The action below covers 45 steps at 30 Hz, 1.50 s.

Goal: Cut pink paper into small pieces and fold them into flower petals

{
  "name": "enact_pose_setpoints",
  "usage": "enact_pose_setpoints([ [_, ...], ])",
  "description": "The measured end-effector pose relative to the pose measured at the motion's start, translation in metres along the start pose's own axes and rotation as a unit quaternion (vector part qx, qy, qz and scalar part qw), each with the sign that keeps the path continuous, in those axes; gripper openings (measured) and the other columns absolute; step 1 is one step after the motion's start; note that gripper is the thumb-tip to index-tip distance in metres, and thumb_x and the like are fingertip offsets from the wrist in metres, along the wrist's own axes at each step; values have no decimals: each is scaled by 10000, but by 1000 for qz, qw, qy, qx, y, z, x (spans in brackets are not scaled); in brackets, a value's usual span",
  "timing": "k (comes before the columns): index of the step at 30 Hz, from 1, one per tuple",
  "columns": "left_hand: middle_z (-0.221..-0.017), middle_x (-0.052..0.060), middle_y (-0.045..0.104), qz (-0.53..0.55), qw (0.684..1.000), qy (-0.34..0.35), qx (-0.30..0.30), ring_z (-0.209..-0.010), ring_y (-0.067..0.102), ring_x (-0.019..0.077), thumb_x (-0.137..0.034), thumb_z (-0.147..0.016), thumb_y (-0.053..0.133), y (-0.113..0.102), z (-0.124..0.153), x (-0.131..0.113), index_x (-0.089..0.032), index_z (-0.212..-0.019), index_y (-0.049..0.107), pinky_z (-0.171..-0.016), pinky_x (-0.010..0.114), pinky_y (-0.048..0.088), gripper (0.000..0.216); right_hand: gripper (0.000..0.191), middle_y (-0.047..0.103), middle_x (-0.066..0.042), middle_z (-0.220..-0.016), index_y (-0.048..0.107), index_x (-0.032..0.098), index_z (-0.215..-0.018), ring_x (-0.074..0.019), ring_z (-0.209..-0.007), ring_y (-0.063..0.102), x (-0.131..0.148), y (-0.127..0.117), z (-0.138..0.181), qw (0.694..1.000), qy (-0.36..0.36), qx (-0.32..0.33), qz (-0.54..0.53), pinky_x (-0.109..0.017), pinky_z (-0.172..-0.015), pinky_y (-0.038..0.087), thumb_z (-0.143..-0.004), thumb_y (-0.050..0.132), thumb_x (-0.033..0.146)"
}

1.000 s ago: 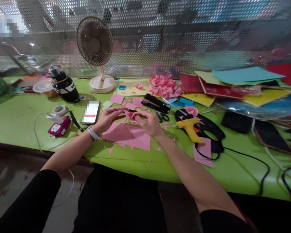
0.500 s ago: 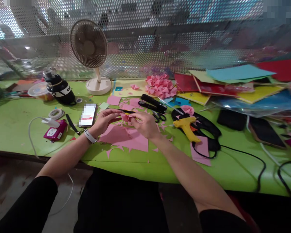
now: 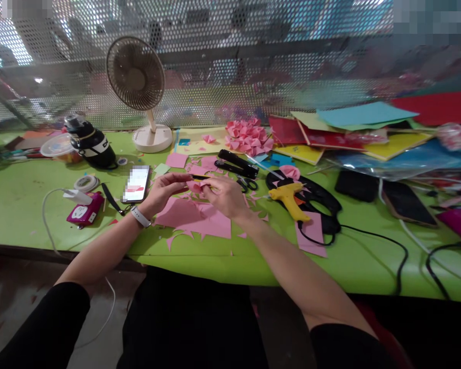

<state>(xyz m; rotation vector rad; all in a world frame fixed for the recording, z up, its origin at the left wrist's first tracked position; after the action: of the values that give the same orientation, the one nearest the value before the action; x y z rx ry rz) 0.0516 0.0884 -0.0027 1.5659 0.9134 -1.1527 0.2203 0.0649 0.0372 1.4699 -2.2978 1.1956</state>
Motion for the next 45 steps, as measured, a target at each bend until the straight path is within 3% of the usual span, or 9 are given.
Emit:
enact_pose_setpoints([
  [14,-1055,65,769,-20,1000,-6,13,-872,717,139,-313,-773,817,1,-1,2,-179,-999,781,-911,347,591,265,184,817,-33,-934,810,228,-899,-222,-831,759,-7,-1,-3,996,61,5,-61,-352,-757,591,-865,628,226],
  [24,-909,31,759,-41,998,-6,40,-797,706,112,-284,-781,815,6,-1,3,-179,-1047,759,-819,280,583,292,193,787,-29,-796,795,225,-851,-222,-768,734,0,2,-4,1000,5,5,-20,-363,-727,572,-888,606,211],
  [29,-932,57,768,-64,996,-20,52,-771,698,114,-312,-776,815,8,-3,11,-160,-1094,747,-813,293,572,360,197,810,-49,-941,804,241,-899,-245,-864,748,0,3,-3,1000,10,12,-10,-401,-815,577,-889,608,231],
  [34,-911,59,766,-84,995,-12,42,-770,698,124,-356,-790,800,5,-4,14,-160,-1103,746,-803,295,567,373,206,806,-49,-929,803,255,-904,-249,-888,743,-4,4,-3,1000,20,14,10,-410,-866,568,-886,600,228],
  [39,-892,63,763,-175,983,50,38,-787,689,152,-311,-795,776,6,-4,6,-168,-1196,733,-771,294,554,428,207,804,-69,-946,803,243,-907,-262,-902,739,-6,11,-2,1000,-2,17,23,-440,-906,558,-887,599,217],
  [43,-966,98,781,-303,943,136,5,-837,680,180,-280,-800,743,5,-1,-9,-185,-1056,804,-755,296,533,279,188,803,-104,-932,796,206,-874,-290,-932,738,2,9,-5,999,-19,24,30,-503,-973,527,-865,611,241],
  [45,-977,105,786,-297,945,134,1,-845,691,193,-313,-796,752,4,-2,-9,-182,-1006,815,-760,312,544,256,217,800,-108,-1033,791,195,-949,-293,-1012,727,1,-1,-9,1000,0,15,-9,-510,-1010,515,-847,617,275],
])
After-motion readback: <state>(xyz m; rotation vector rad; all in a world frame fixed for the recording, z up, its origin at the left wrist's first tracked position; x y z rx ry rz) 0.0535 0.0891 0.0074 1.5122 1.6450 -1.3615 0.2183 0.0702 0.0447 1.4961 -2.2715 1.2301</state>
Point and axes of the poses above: each hand's wrist, its own z-axis away from the middle knuckle, its own y-axis out of the palm, x = y × z, the point moved 9 cm from there along -z, towards the middle knuckle
